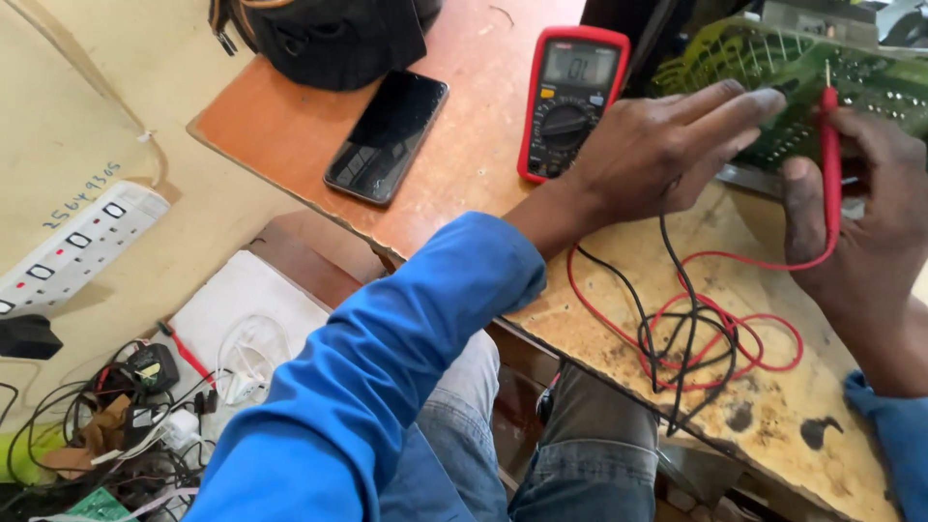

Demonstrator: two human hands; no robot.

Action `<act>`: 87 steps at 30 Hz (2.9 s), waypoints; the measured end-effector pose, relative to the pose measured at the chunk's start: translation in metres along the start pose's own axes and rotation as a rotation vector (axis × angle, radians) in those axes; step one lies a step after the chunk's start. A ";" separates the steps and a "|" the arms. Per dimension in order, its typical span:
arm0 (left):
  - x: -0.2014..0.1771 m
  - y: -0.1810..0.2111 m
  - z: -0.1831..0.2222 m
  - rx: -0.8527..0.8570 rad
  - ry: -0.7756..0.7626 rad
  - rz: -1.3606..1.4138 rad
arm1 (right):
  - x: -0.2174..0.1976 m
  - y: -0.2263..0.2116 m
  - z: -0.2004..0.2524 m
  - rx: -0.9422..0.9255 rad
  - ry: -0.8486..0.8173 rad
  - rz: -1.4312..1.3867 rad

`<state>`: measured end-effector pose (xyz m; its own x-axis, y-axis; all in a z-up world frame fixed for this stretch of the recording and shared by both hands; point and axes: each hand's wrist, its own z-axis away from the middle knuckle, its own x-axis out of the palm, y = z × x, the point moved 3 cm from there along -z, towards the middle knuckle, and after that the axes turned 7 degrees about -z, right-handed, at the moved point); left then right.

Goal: A person uses a multimeter to diagnose a circuit board inside an electronic device, then handles the casing and uses a screwdriver on a motor component.

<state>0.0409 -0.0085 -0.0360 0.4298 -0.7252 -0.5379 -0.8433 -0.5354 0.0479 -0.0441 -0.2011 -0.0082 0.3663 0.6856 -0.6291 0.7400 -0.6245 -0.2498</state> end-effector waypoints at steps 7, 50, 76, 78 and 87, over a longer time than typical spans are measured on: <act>0.012 -0.002 0.005 -0.067 -0.037 -0.019 | 0.006 -0.013 -0.004 0.204 -0.068 -0.143; -0.018 0.009 -0.001 -0.086 0.003 0.063 | 0.009 0.030 0.012 0.278 0.046 0.165; -0.023 0.011 -0.004 -0.075 0.006 0.087 | 0.008 0.030 0.006 0.522 -0.025 0.175; -0.033 0.015 -0.011 -0.071 0.014 0.104 | 0.008 0.031 0.009 0.196 0.051 0.220; -0.042 0.019 -0.018 -0.030 0.054 0.125 | 0.002 0.021 0.001 0.209 0.096 0.025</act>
<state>0.0127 0.0040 0.0029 0.3393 -0.8091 -0.4799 -0.8817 -0.4513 0.1374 -0.0282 -0.2131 -0.0160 0.4430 0.6950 -0.5664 0.6008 -0.6990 -0.3878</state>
